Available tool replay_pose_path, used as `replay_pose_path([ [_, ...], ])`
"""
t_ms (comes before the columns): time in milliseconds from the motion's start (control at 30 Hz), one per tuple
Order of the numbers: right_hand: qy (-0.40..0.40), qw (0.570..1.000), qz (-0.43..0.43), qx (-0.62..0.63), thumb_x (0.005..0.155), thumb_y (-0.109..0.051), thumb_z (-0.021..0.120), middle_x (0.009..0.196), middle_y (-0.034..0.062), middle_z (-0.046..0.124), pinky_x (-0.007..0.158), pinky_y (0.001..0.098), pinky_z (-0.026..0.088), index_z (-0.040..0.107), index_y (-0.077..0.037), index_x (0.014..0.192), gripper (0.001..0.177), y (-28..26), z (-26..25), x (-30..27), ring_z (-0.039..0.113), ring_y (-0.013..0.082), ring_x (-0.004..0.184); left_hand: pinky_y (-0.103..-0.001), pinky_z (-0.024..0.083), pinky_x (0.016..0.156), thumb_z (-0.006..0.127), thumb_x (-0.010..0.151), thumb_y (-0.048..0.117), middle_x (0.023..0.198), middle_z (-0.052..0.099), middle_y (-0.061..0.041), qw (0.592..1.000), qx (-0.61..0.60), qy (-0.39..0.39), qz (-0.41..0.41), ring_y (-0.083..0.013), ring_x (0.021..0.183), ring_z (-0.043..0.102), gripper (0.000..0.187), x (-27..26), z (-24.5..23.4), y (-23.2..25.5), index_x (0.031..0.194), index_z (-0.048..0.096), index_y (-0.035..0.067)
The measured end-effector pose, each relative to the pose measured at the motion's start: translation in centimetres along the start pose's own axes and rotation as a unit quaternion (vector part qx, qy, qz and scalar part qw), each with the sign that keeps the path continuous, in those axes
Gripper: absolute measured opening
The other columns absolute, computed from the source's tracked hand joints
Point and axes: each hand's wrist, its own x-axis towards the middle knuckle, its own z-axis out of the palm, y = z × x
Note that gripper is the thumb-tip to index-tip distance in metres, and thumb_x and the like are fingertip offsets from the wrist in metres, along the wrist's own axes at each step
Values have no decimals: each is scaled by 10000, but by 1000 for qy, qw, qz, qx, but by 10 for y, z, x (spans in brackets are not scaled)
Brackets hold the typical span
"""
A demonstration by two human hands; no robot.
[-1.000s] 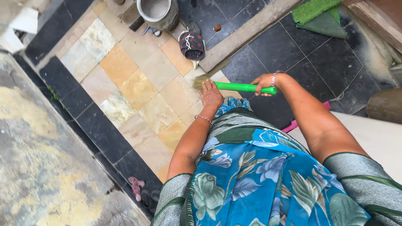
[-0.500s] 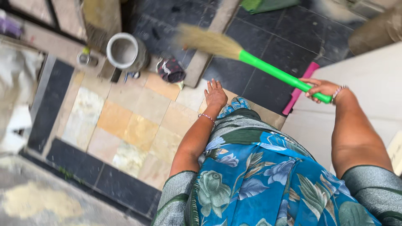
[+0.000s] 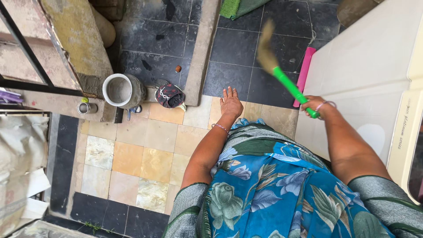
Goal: The person sweeps the tiled floor of a narrow outdoor or semi-outdoor passage using a long-handled broom, moving dirt and debris along the floor toward the stairs and around a washing machine.
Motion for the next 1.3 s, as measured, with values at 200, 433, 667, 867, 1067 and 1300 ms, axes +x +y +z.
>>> replay_pose_path([
  [200,-32,975,-27,-216,681,-38,772,869,148,700,500,385,567,584,-198,1443,801,14,31,14,647,230,559,-533,163,1260,408,989,187,1727,98,-84,1000,-1,3,-4,-312,1599,46,661,-5,11,14,1621,233,101],
  [433,21,974,-65,-215,635,-35,791,968,172,757,548,370,589,607,-245,1459,870,39,-27,-10,662,221,584,-521,177,1256,466,977,219,1725,91,-77,1000,-3,2,-19,-305,1590,58,700,-22,20,51,1623,220,109],
  [667,100,988,-13,-118,673,-2,748,934,185,714,514,391,545,489,-195,1529,915,76,-76,-10,654,251,590,-528,178,1250,495,973,229,1725,91,-84,1000,3,-12,-28,-316,1584,60,727,-44,73,86,1628,205,109],
  [867,24,986,-3,-164,680,-4,756,870,193,692,486,403,555,642,-9,1203,536,98,-80,-1,663,260,598,-531,176,1253,532,971,273,1720,112,-95,998,-16,5,-57,-317,1589,59,747,-70,88,85,1625,213,103],
  [1067,-93,920,-31,-380,653,0,733,865,211,749,460,404,574,680,-44,1187,538,101,-29,9,704,281,579,-527,174,1252,560,966,287,1717,111,-96,996,-25,10,-82,-314,1588,61,760,-89,93,80,1621,219,106],
  [1300,-68,889,-133,-434,637,-105,783,923,137,774,612,378,619,574,-220,1443,841,103,-14,6,734,248,638,-516,190,1255,568,969,288,1728,103,-89,996,-26,22,-78,-310,1593,74,751,-103,89,74,1618,234,112],
])
